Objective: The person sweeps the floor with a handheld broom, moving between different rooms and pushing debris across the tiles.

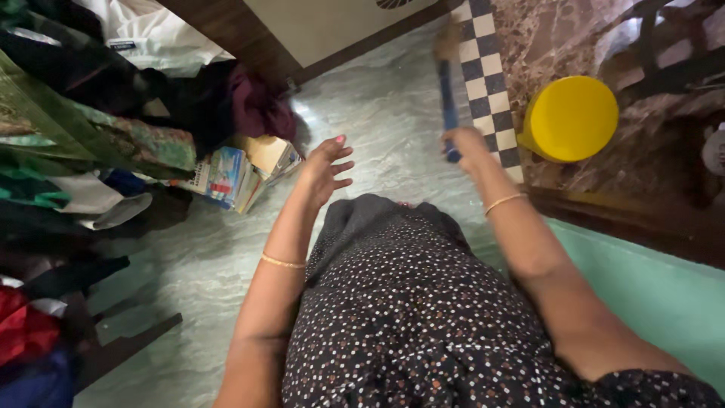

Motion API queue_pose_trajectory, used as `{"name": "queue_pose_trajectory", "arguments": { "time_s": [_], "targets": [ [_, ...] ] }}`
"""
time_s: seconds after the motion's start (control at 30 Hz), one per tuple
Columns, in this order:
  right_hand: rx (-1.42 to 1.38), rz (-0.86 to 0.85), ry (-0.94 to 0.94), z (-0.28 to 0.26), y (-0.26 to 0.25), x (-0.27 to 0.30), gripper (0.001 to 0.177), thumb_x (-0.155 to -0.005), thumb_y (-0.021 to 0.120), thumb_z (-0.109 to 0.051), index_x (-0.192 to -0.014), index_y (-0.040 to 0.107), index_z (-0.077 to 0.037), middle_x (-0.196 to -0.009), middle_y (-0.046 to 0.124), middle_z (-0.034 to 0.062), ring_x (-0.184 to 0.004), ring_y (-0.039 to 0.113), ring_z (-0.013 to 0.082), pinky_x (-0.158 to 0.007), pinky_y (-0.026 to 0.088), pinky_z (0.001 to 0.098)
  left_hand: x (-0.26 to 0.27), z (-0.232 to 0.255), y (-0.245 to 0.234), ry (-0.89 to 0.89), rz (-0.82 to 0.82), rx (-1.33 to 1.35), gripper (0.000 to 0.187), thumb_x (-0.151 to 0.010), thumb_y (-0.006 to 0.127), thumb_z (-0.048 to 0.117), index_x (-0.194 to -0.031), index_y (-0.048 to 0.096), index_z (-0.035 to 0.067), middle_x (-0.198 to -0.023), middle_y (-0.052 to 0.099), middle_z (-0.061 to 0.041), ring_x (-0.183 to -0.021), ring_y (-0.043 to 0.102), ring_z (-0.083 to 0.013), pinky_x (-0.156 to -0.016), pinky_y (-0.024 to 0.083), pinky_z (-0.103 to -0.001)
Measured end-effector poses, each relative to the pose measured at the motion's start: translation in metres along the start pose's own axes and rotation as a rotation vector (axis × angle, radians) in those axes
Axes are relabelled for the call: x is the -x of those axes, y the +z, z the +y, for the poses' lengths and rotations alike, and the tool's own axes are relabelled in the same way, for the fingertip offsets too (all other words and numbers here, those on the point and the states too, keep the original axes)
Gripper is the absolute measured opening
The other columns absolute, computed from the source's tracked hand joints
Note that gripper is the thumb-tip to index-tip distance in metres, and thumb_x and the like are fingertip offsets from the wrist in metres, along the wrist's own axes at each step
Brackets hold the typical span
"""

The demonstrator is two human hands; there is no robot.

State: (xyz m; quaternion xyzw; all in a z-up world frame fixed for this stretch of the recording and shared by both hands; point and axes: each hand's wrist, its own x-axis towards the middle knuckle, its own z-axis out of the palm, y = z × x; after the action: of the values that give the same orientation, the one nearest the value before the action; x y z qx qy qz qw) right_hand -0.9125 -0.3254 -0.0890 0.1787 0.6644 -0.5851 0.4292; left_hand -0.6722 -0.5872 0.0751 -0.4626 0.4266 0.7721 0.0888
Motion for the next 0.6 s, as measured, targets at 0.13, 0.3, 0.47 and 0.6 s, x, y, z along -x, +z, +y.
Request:
{"name": "queue_pose_trajectory", "arguments": {
  "time_s": [0.13,0.3,0.47,0.6],
  "targets": [
    [-0.018,-0.229,0.151,0.049,0.056,0.049,0.013,-0.088,0.064,-0.004,-0.098,0.06,0.003,-0.07,0.06,0.0093,-0.053,0.057,0.0175,-0.043,0.046,0.0308,-0.012,0.0,0.0,0.0,-0.093,0.015,0.066,-0.091,0.064,0.049,-0.146,0.043,0.019,-0.147,0.054,-0.009,-0.134,0.05,-0.035,-0.102,0.044,-0.061],
    [-0.087,-0.393,0.427,0.09,0.05,0.042,0.022,-0.09,0.072,-0.01,-0.098,0.056,0.002,-0.074,0.06,0.0099,-0.054,0.057,0.0156,-0.041,0.045,0.0241,-0.02,-0.013,-0.022,-0.044,-0.141,0.041,0.064,-0.09,0.063,0.047,-0.145,0.045,0.018,-0.145,0.053,-0.01,-0.133,0.048,-0.0348,-0.102,0.042,-0.06],
    [-0.224,0.001,0.347,0.08,-0.019,0.048,0.029,-0.08,0.075,-0.003,-0.098,0.052,-0.001,-0.077,0.06,0.0127,-0.055,0.062,0.0232,-0.046,0.053,0.0276,-0.014,-0.012,-0.049,-0.091,-0.137,0.057,0.06,-0.092,0.061,0.048,-0.143,0.045,0.019,-0.143,0.055,-0.007,-0.131,0.05,-0.0319,-0.104,0.042,-0.059],
    [-0.191,0.023,0.181,0.066,-0.018,0.05,0.02,-0.086,0.073,-0.005,-0.096,0.058,0.002,-0.073,0.059,0.0106,-0.052,0.059,0.0194,-0.044,0.05,0.0288,-0.005,-0.016,-0.062,-0.071,-0.167,0.054,0.059,-0.09,0.064,0.045,-0.141,0.051,0.019,-0.141,0.058,-0.006,-0.127,0.052,-0.0305,-0.104,0.042,-0.057]
  ]
}}
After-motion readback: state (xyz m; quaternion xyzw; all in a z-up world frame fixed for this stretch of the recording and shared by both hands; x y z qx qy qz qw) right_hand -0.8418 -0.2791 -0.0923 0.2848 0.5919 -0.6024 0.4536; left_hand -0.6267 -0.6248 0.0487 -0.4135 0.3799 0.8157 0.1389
